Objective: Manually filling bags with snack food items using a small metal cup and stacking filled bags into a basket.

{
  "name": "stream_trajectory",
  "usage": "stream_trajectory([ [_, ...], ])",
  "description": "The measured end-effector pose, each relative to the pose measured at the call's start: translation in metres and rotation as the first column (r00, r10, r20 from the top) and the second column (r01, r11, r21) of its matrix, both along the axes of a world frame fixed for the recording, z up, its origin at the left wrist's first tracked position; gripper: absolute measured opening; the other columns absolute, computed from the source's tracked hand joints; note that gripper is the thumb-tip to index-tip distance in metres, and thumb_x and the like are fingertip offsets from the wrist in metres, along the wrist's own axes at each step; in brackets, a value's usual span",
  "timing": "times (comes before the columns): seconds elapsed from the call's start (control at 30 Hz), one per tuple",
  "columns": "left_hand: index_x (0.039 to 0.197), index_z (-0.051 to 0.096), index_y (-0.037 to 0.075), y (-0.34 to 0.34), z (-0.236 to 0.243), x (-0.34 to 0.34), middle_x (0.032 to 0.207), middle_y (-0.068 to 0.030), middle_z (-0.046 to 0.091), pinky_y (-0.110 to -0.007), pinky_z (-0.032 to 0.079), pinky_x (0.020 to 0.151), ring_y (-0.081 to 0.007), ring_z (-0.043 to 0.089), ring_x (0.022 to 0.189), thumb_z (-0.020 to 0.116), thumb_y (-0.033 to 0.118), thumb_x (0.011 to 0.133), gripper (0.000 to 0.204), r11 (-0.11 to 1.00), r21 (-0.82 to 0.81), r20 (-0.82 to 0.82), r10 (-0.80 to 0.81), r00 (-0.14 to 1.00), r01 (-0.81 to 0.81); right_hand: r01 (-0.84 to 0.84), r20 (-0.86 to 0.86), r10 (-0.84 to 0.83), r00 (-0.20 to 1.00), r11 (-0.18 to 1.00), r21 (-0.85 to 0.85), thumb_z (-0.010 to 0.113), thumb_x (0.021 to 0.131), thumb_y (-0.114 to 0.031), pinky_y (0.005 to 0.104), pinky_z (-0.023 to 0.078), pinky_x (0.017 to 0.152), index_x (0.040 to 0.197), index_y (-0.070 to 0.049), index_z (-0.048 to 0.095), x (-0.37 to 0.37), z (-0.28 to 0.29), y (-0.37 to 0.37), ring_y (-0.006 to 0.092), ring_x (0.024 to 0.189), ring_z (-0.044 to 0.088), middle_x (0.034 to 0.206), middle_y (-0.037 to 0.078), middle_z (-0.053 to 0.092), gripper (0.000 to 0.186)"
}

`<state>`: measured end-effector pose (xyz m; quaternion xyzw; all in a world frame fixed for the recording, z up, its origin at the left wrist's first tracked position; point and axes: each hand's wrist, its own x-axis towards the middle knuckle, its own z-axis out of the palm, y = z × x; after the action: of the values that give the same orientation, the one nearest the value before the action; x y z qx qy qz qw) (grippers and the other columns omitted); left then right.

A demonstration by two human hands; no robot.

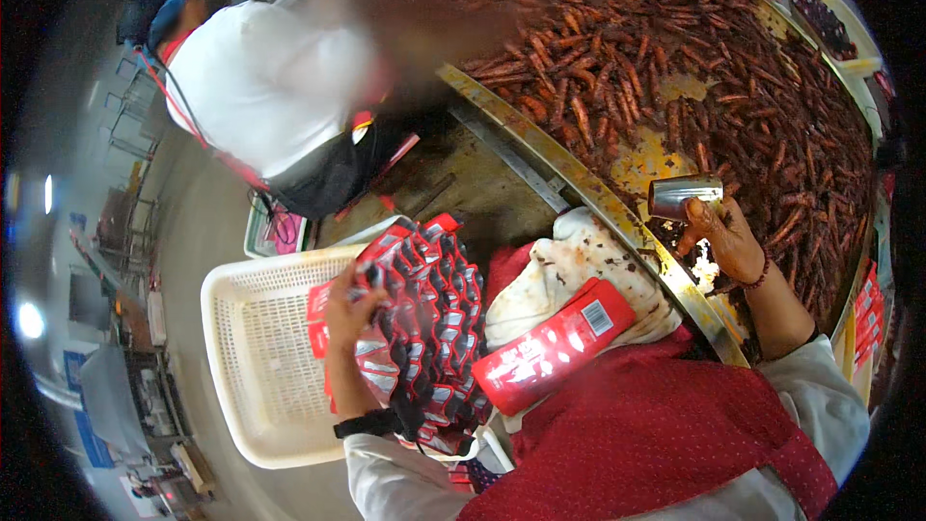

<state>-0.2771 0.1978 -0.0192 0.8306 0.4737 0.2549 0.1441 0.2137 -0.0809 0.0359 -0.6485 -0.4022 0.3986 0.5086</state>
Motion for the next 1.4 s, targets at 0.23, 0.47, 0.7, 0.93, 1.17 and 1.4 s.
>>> stream_trajectory([
  [0.23, 0.107, 0.059, 0.004, -0.126, -0.028, 0.163, 0.102, -0.0158, 0.060, -0.040, 0.045, 0.083, -0.0302, 0.058, 0.096, 0.080, 0.023, 0.066, 0.050, 0.897, -0.251, 0.070, -0.357, 0.931, 0.363, 0.111, -0.244, -0.092, 0.966, 0.992, 0.065, 0.055, 0.094, -0.034, 0.0294, 0.050, 0.059, 0.104, 0.000, 0.053, 0.018, -0.001, -0.016, 0.0118, 0.060, 0.058, 0.070, 0.005, 0.061, 0.035],
  [0.47, 0.086, 0.065, 0.008, -0.177, -0.067, 0.203, 0.082, -0.0099, 0.061, -0.040, 0.048, 0.061, -0.0278, 0.061, 0.071, 0.075, 0.027, 0.072, 0.026, 0.789, -0.495, 0.084, -0.374, 0.924, 0.364, 0.097, -0.133, -0.101, 0.986, 0.995, -0.039, 0.055, 0.090, -0.048, 0.0270, 0.047, 0.057, 0.086, -0.002, 0.058, 0.020, 0.011, -0.035, 0.0149, 0.058, 0.060, 0.061, 0.006, 0.059, 0.047],
  [0.7, 0.103, 0.064, 0.004, -0.211, -0.034, 0.208, 0.091, -0.0130, 0.066, -0.037, 0.050, 0.073, -0.0283, 0.063, 0.083, 0.067, 0.027, 0.083, 0.031, 0.598, -0.521, 0.050, -0.691, 0.721, 0.609, -0.059, -0.251, 0.028, 0.968, 0.992, -0.116, 0.054, 0.090, -0.047, 0.0272, 0.046, 0.048, 0.100, 0.001, 0.060, 0.016, -0.006, -0.039, 0.0164, 0.053, 0.060, 0.074, 0.008, 0.063, 0.049],
  [0.93, 0.074, 0.064, 0.001, -0.187, -0.012, 0.198, 0.067, 0.0030, 0.059, -0.024, 0.043, 0.055, -0.0040, 0.049, 0.061, 0.077, 0.010, 0.075, 0.015, 0.467, -0.741, 0.476, -0.140, 0.868, 0.482, -0.198, -0.777, -0.019, 0.630, 0.963, -0.184, 0.049, 0.092, -0.048, 0.0358, 0.056, 0.050, 0.116, -0.003, 0.053, -0.005, -0.007, -0.019, 0.0199, 0.053, 0.063, 0.107, 0.013, 0.064, 0.051],
  [1.17, 0.076, 0.064, 0.000, -0.182, 0.026, 0.232, 0.070, -0.0033, 0.062, -0.024, 0.043, 0.057, -0.0064, 0.052, 0.063, 0.080, 0.011, 0.070, 0.020, 0.707, -0.496, 0.380, -0.345, 0.858, 0.504, -0.486, -0.566, 0.262, 0.782, 0.825, -0.288, 0.047, 0.092, -0.052, 0.0343, 0.052, 0.045, 0.107, -0.002, 0.056, 0.000, 0.010, -0.022, 0.0224, 0.043, 0.059, 0.096, 0.015, 0.066, 0.053],
  [1.4, 0.100, 0.068, 0.002, -0.215, 0.018, 0.257, 0.094, -0.0013, 0.068, -0.025, 0.047, 0.080, -0.0080, 0.059, 0.085, 0.074, 0.003, 0.074, 0.026, 0.250, -0.734, 0.563, -0.295, 0.772, 0.632, -0.642, 0.468, 0.666, 0.580, 0.728, -0.240, 0.046, 0.091, -0.050, 0.0465, 0.048, 0.061, 0.091, -0.007, 0.062, -0.032, 0.027, -0.022, 0.0392, 0.066, 0.061, 0.071, 0.020, 0.061, 0.046],
])
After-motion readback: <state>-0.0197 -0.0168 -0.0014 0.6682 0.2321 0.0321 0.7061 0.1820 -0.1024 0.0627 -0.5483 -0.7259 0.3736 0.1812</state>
